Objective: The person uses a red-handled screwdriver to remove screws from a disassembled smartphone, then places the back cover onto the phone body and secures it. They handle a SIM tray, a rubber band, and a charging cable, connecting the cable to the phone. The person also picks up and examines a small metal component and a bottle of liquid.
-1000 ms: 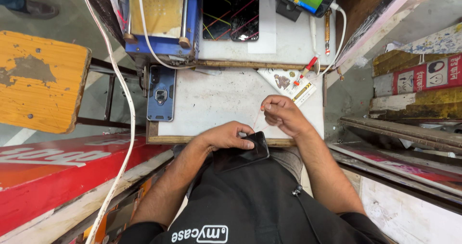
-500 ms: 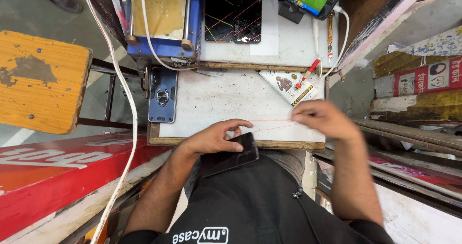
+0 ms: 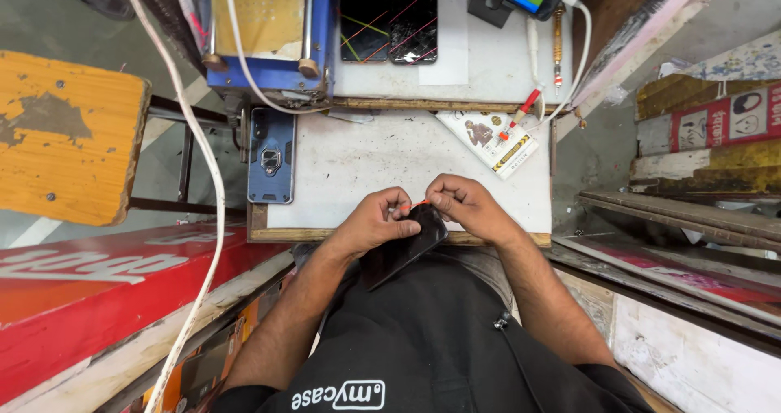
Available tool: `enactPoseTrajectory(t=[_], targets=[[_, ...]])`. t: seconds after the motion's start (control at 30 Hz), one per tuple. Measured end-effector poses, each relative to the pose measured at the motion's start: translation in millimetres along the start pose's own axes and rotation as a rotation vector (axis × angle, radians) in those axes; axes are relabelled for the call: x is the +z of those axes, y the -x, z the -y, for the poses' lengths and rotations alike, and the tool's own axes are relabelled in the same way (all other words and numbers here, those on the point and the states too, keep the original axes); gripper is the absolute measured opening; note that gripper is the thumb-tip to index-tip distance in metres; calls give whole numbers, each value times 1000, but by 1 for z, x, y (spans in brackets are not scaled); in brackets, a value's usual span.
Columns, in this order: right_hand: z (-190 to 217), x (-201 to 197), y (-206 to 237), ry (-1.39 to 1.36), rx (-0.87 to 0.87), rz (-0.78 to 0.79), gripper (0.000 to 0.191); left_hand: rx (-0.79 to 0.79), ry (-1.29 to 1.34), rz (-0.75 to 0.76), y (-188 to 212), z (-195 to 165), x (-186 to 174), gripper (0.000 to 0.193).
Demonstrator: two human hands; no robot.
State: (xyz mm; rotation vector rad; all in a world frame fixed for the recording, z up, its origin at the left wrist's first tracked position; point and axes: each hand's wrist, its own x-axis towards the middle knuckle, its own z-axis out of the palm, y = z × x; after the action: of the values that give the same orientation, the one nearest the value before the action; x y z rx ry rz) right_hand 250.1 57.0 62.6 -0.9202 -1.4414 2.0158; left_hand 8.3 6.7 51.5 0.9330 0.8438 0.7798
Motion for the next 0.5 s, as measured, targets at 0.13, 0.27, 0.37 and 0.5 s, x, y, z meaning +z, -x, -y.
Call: enactPoseTrajectory(t=[0.13, 0.27, 0.37, 0.5], targets=[[6, 5, -7, 79, 6, -76, 18, 37, -1, -71, 4, 1, -4, 36], [20, 8, -10, 288, 74, -60, 22, 67, 34, -129, 11, -9, -9, 32], [28, 13, -10, 405, 16, 12, 27, 125, 94, -161, 11, -18, -9, 29], [33, 18, -8, 578, 133, 38, 26, 134, 252, -194, 11, -26, -7, 28]])
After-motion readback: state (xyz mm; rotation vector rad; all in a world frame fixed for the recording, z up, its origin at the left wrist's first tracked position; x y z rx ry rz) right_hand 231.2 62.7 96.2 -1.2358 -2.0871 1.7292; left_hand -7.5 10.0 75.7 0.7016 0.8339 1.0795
